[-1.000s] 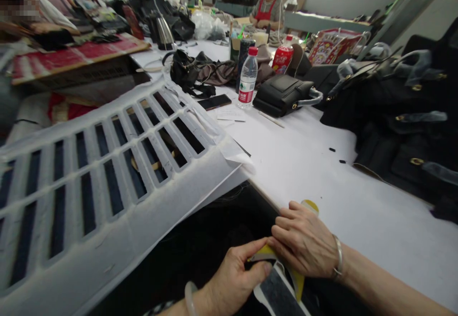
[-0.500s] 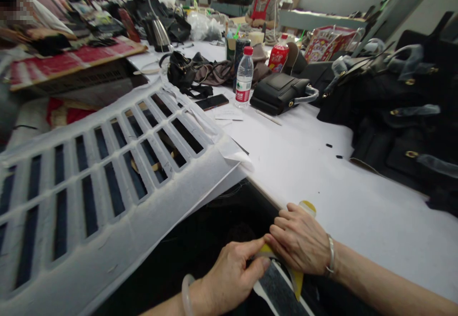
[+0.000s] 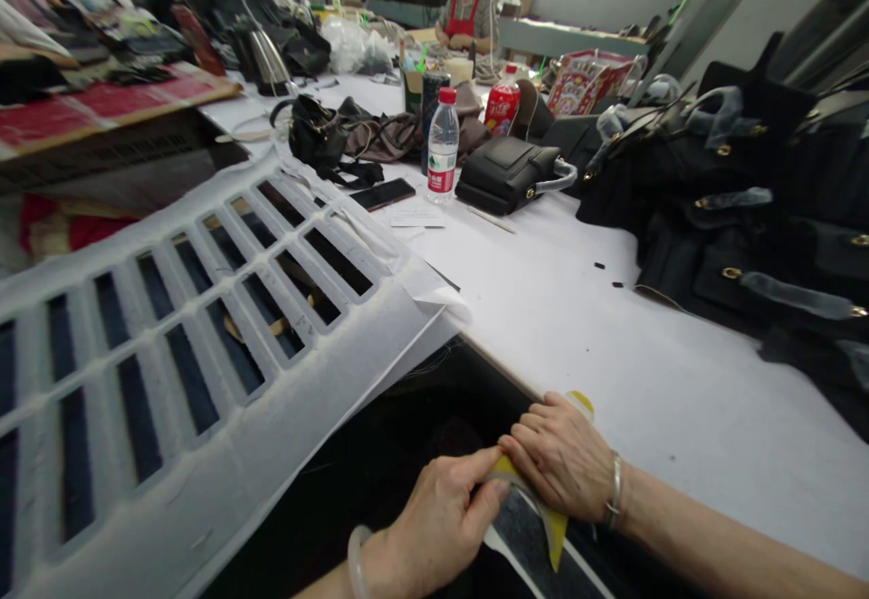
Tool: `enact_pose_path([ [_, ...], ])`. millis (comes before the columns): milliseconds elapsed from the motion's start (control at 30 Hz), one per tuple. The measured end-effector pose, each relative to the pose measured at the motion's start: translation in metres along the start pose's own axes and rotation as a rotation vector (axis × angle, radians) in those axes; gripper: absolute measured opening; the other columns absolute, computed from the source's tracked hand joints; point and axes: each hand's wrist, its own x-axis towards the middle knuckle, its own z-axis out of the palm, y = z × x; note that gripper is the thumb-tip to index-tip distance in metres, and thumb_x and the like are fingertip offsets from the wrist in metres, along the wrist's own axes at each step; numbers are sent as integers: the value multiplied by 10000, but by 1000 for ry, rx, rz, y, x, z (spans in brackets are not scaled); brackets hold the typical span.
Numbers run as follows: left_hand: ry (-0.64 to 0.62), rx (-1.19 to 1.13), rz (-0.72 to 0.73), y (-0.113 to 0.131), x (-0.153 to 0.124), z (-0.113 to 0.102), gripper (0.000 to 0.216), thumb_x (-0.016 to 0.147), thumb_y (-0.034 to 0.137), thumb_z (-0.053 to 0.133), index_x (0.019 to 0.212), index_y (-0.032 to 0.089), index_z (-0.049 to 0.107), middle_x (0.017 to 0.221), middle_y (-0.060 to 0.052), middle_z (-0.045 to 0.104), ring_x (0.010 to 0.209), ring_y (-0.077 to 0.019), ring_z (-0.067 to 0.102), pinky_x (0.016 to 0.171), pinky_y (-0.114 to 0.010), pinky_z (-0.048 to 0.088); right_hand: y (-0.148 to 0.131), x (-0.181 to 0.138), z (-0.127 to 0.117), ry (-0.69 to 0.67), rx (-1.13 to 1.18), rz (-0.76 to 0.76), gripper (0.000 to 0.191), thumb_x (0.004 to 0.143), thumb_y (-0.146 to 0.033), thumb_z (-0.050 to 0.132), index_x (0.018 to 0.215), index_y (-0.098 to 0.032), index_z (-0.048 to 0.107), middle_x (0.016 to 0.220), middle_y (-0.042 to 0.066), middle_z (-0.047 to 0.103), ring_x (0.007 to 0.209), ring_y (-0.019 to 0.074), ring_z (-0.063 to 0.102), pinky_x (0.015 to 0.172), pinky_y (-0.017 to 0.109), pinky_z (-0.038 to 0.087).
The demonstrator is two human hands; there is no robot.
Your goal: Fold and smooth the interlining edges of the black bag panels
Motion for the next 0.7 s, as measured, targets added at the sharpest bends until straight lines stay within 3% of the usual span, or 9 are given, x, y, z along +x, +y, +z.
enact_pose_path([
  [200,-15,-14,39,-2,-2,-2,273,973,337,459,815,191,626,728,1,590,653,-148,508,664,-264,380,-22,-12,2,17,5,141,459,1053,-284,263,700,-216,549,636,10,572,615,188,479,687,388,198],
  [300,-61,-200,31,-1,0,-4,373,988,404,424,901,176,706,775,-9,650,714,-160,549,747,-275,424,-32,-22,3,25,-4,217,475,1058,-298,252,684,-220,536,630,6,576,608,190,492,687,385,190],
  [400,-98,-455,-80,-3,8,-6,460,964,461,432,967,146,767,825,-33,717,782,-193,603,803,-311,460,-37,-33,3,21,-8,291,483,1065,-319,248,696,-221,544,637,4,588,617,194,514,693,380,189],
  [533,-102,-573,-244,-7,24,-3,347,788,360,617,962,127,807,802,-47,755,755,-213,624,773,-336,464,-39,-41,3,-1,13,347,504,1069,-346,229,712,-220,562,644,4,593,637,201,540,708,380,196],
  [700,-111,-588,-293,-7,32,2,362,675,267,644,958,116,811,690,-41,731,593,-160,559,648,-307,419,-38,-46,2,-38,91,421,536,1058,-410,207,704,-231,568,655,10,614,658,215,572,714,384,260],
])
